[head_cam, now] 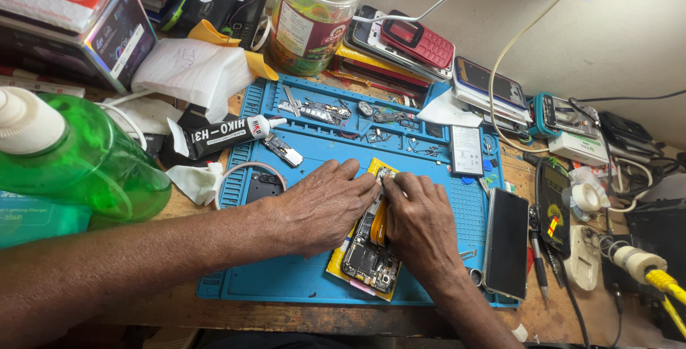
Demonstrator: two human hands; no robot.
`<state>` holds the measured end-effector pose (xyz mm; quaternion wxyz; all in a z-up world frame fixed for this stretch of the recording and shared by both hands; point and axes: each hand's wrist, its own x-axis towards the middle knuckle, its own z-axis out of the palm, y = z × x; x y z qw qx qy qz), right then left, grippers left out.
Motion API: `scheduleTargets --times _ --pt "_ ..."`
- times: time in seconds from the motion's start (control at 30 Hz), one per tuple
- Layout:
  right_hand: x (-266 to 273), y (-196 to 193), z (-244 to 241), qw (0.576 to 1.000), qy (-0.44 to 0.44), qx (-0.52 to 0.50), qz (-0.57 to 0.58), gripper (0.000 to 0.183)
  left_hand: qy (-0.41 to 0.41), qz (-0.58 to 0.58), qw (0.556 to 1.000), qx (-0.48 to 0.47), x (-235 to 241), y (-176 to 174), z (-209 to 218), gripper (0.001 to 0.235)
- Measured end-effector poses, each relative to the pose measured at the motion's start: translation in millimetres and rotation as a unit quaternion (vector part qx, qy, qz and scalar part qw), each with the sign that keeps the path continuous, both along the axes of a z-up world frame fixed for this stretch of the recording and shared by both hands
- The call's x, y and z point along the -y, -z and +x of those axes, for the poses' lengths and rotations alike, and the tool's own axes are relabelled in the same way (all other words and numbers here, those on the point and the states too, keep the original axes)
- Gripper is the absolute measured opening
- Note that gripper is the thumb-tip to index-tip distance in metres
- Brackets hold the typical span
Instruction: The person disassembles a smartphone, removes the back cover, and manipulates internal components including the battery and ribbon cables. They use a prying tool to separate parts and handle the motherboard and battery with their hands.
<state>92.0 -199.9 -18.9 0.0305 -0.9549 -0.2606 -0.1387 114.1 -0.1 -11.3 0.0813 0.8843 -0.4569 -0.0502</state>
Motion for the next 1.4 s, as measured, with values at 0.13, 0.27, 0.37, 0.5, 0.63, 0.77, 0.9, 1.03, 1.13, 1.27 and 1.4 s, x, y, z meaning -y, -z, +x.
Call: scheduleTargets --times 0.13,0.27,0.37,0.5,0.63,0.77,0.9,1.03,1.13,1.27,1.4 --pt "-1 7 2 0.999 -0.019 0.006 -0.027 0.028 -0.005 -0.025 0.999 0.021 0 6 -3 0.062" --pt "6 5 8 0.998 0.008 -0.058 0.04 0.022 -0.02 -0.042 0.999 0.022 1 7 -3 0.056" --pt "22 1 16 0.969 0.029 -0.13 0.21 0.031 -0.033 -0.072 0.997 -0.001 -2 3 -3 0.052" --pt "38 1 18 0.967 0.034 -0.093 0.234 0.029 -0.076 -0.133 0.987 -0.041 1 -4 -14 0.052" --pt "49 0 7 0.966 0.041 -0.107 0.231 0.025 -0.082 -0.162 0.983 -0.01 17 0 -51 0.097" --pt "57 -1 -19 0.962 0.076 -0.106 0.241 0.026 -0.057 -0.083 0.995 0.007 27 2 -57 0.111" --pt "64 -2 -62 0.952 0.133 -0.134 0.242 0.028 0.057 0.015 0.998 -0.023 9 -11 -34 0.107" --pt "62 8 -98 0.932 0.098 -0.16 0.311 0.036 0.088 0.019 0.995 -0.036 -2 -21 -24 0.098" --pt "68 14 -104 0.926 0.118 -0.147 0.327 0.039 0.071 -0.029 0.996 -0.047 10 -23 -30 0.084" --pt "70 20 -105 0.913 0.085 -0.125 0.379 0.038 0.083 -0.033 0.996 -0.016 25 -22 -31 0.076" --pt "71 27 -107 0.912 0.083 -0.116 0.385 0.037 0.09 -0.044 0.995 0.02 30 -14 -30 0.071"
